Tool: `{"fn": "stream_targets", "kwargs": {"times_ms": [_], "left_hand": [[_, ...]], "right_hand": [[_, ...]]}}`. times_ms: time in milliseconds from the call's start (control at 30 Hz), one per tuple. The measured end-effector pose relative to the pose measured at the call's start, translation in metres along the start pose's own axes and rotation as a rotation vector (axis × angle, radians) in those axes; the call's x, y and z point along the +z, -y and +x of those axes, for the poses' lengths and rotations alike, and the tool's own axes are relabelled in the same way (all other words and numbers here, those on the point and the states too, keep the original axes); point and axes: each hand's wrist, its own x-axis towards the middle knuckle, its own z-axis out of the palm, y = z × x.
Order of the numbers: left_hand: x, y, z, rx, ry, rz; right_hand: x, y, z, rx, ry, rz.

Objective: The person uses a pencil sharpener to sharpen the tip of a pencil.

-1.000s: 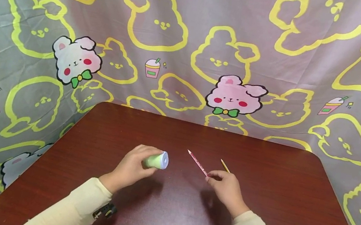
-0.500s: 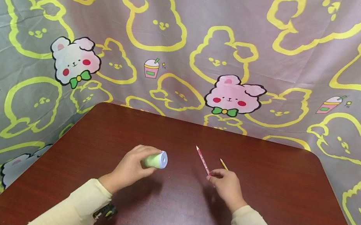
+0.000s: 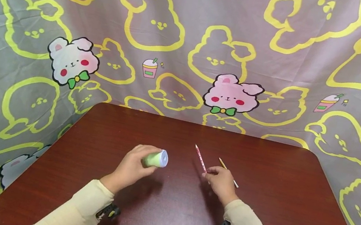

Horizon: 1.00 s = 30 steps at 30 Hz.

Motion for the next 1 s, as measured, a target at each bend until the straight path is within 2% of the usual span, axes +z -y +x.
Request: {"fn": "stream_targets", "kwargs": {"times_ms": [467,733,1000], "left_hand": [[0.002,-0.004,0.0,-0.007,0.052,0.004],[0.003,-0.003,-0.002,-0.006,0.024,-0.013],[0.004,-0.001,-0.004,0.001,-0.007,-0.043]], "right_hand": [[0.021,0.001,0.007,0.052,-0.008,0.106],[0.029,0.003,0.011,0.038,-0.035,0.027],[0.034,0.006,0.014,0.041,-0.013,-0.027]]}}
